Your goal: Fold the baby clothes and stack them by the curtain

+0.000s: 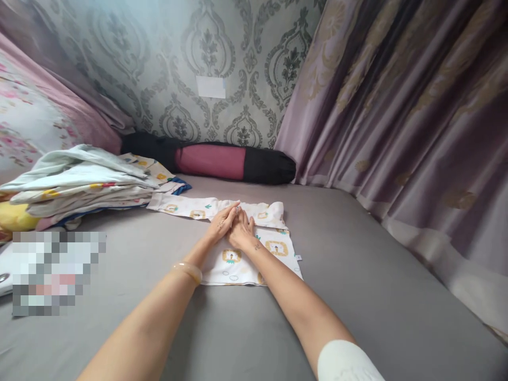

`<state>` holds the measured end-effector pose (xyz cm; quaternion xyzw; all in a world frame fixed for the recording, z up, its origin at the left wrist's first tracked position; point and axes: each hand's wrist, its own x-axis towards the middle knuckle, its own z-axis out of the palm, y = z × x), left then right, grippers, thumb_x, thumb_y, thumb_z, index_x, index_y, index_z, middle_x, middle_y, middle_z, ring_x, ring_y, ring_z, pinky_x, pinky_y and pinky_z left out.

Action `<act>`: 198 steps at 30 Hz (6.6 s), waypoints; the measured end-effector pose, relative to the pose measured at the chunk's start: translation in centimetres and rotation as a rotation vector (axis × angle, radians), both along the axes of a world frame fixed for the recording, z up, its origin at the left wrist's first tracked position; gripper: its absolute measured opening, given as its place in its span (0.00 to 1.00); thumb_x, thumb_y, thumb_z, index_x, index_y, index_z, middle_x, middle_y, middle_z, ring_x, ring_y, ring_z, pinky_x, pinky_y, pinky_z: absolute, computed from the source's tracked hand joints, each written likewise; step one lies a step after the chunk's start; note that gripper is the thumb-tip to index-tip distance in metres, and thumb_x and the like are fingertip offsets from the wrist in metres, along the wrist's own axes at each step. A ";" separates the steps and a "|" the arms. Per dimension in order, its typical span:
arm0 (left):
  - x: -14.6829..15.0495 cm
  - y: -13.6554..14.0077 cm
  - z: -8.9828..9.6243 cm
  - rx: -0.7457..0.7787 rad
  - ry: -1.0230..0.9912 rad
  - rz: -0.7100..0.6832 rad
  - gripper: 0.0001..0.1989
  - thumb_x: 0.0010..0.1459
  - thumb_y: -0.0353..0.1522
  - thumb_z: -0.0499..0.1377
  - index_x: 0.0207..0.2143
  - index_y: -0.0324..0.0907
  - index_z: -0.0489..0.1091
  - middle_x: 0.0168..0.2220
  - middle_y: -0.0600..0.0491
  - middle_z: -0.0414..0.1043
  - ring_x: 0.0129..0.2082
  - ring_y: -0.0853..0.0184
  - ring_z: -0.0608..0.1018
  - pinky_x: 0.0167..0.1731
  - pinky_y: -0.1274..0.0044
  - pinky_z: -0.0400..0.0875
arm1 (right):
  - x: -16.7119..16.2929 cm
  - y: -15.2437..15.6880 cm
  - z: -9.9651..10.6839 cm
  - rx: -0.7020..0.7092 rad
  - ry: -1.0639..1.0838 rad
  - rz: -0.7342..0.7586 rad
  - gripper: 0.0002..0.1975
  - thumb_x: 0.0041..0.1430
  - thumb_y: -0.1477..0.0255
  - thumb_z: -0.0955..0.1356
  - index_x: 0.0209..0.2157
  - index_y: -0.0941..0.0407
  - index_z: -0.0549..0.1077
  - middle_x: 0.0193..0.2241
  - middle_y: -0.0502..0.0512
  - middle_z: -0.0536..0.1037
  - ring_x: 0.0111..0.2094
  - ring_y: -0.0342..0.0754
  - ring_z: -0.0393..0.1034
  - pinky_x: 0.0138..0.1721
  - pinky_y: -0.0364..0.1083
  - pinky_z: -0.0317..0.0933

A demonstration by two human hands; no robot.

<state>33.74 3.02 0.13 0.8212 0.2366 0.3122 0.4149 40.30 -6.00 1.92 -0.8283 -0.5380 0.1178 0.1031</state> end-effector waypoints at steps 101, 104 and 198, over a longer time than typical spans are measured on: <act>0.6 1.2 -3.3 0.113 -0.043 0.313 0.27 0.60 0.29 0.47 0.62 0.33 0.56 0.61 0.36 0.61 0.61 0.56 0.65 0.61 0.63 0.59 | 4.4 6.0 0.0 -0.043 -0.032 0.206 0.30 0.68 0.65 0.47 0.68 0.58 0.47 0.69 0.54 0.45 0.69 0.50 0.34 0.66 0.59 0.29; 0.5 1.1 -3.1 0.091 -0.058 0.326 0.27 0.61 0.30 0.47 0.62 0.33 0.55 0.60 0.36 0.62 0.61 0.56 0.66 0.60 0.62 0.59 | 4.5 6.9 -0.3 -0.029 -0.029 0.192 0.29 0.68 0.66 0.47 0.68 0.59 0.49 0.69 0.54 0.47 0.69 0.50 0.34 0.66 0.59 0.28; -12.5 9.0 1.3 0.105 0.418 0.828 0.15 0.60 0.32 0.51 0.48 0.36 0.67 0.50 0.37 0.68 0.54 0.51 0.70 0.52 0.64 0.66 | 0.0 5.9 -1.1 0.142 -0.162 0.093 0.29 0.68 0.61 0.50 0.64 0.56 0.59 0.66 0.58 0.56 0.64 0.59 0.47 0.62 0.57 0.39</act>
